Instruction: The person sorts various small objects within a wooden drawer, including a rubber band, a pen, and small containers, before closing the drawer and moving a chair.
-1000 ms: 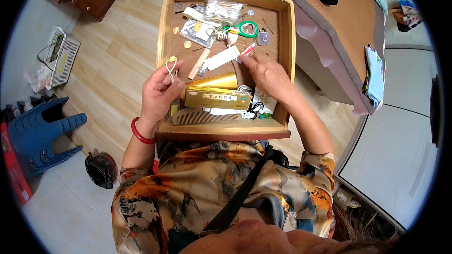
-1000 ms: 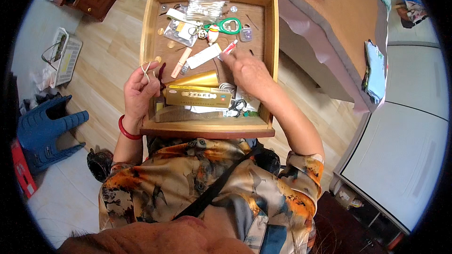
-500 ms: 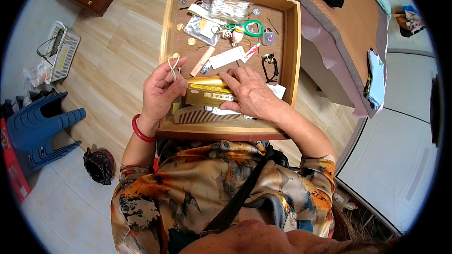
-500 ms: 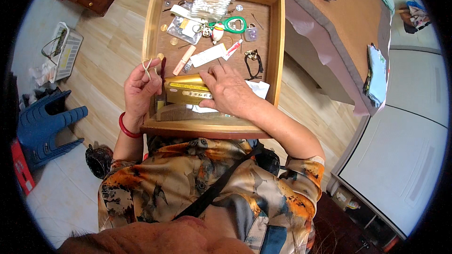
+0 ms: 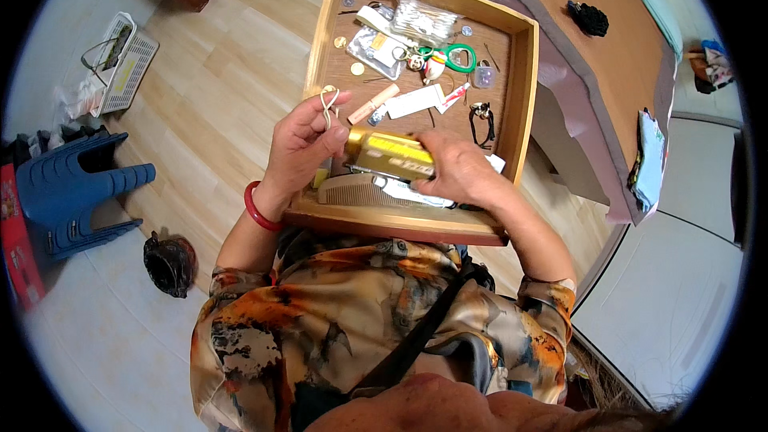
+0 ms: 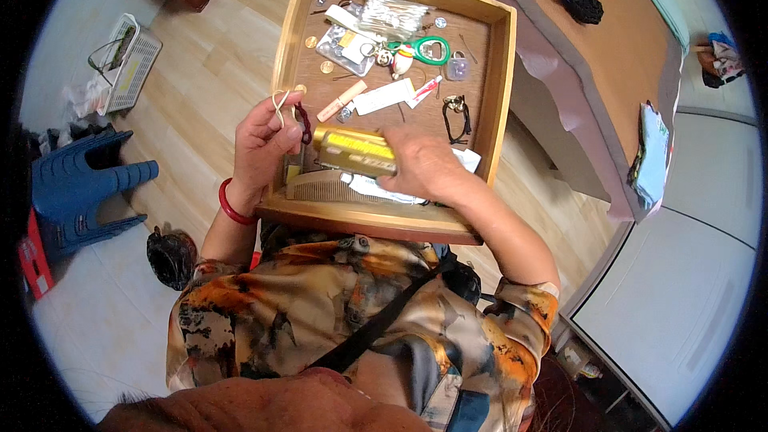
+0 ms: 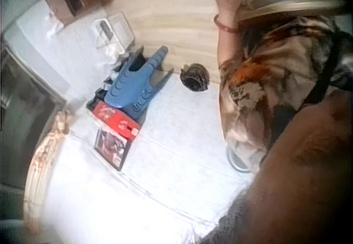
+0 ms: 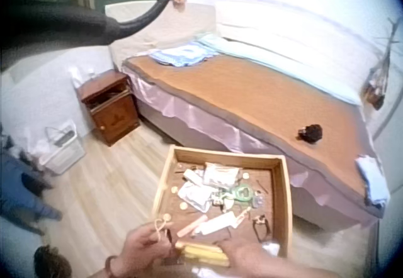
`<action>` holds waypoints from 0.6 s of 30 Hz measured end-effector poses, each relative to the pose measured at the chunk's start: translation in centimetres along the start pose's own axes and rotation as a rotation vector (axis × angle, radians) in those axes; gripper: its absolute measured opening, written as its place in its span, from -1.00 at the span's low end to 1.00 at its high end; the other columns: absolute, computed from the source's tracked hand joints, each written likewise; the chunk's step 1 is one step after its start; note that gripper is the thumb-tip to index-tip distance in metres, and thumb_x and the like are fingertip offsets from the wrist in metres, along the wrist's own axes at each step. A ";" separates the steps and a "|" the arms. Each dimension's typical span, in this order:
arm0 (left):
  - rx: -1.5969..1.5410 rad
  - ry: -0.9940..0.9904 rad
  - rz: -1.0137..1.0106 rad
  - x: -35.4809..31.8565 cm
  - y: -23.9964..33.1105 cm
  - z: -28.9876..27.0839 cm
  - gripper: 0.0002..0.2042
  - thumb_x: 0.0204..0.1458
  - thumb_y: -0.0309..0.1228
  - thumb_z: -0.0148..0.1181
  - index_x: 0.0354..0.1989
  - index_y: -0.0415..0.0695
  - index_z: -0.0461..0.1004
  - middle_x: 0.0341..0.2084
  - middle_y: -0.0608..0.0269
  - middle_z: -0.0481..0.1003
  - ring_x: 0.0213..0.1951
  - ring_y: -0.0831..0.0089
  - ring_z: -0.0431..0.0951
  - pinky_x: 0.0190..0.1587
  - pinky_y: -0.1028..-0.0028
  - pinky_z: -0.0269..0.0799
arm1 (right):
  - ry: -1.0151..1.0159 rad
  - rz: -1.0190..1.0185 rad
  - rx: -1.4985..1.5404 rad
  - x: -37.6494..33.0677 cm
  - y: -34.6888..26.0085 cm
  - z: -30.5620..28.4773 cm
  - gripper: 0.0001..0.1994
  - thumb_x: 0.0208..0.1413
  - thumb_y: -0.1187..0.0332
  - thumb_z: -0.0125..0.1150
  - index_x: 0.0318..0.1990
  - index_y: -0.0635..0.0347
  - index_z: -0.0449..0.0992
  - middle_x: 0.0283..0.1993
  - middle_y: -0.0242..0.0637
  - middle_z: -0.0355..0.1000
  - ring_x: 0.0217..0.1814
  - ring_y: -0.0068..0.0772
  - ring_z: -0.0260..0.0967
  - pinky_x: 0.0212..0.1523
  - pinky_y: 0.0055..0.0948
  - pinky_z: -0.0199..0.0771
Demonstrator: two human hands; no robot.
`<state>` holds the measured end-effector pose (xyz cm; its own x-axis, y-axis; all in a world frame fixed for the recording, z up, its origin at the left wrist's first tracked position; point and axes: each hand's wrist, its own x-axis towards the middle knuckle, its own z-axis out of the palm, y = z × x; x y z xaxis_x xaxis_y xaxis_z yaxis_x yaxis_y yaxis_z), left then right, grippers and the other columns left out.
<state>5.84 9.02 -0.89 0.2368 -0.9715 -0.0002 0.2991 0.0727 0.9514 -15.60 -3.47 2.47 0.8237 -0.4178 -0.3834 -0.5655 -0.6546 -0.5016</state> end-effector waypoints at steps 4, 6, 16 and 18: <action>0.020 0.018 0.008 -0.1 -0.1 0.0 -0.60 0.04 -0.60 0.04 0.10 -0.26 0.25 -0.58 0.46 0.30 -0.54 0.71 0.30 -0.47 0.73 0.21 | 0.092 0.063 0.148 0.7 2.3 -2.4 -0.45 -0.27 0.23 0.29 -0.06 0.29 0.33 -0.20 0.07 0.39 -0.13 -0.05 0.39 -0.08 -0.26 0.37; 0.016 0.026 0.015 -0.1 -0.1 0.0 -0.61 0.02 -0.60 0.04 0.08 -0.25 0.28 -0.58 0.47 0.28 -0.55 0.70 0.29 -0.48 0.72 0.21 | 0.062 0.180 0.181 1.4 2.9 -3.7 -0.38 -0.27 0.29 0.31 0.04 0.31 0.30 -0.15 0.06 0.41 -0.11 -0.12 0.41 -0.04 -0.34 0.38; -0.021 0.057 -0.002 0.0 0.2 0.3 -0.61 0.02 -0.60 0.04 0.08 -0.24 0.27 -0.58 0.45 0.32 -0.55 0.70 0.30 -0.47 0.72 0.23 | 0.260 -0.020 0.042 5.9 4.5 -4.6 -0.39 -0.25 0.15 0.33 -0.02 0.37 0.38 -0.11 0.11 0.37 -0.04 -0.04 0.35 -0.02 -0.27 0.34; -0.027 0.065 -0.001 0.1 0.2 0.5 -0.62 0.01 -0.60 0.05 0.06 -0.23 0.30 -0.59 0.46 0.30 -0.56 0.70 0.28 -0.47 0.72 0.21 | 0.299 0.016 0.140 6.2 4.5 -4.8 -0.38 -0.24 0.12 0.32 -0.04 0.37 0.39 -0.14 0.10 0.39 -0.07 -0.06 0.38 -0.05 -0.27 0.35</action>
<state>5.48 8.83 -0.58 0.2957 -0.9550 -0.0216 0.3237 0.0789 0.9429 -12.84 -12.03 1.55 0.7783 -0.6077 -0.1578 -0.5618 -0.5618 -0.6073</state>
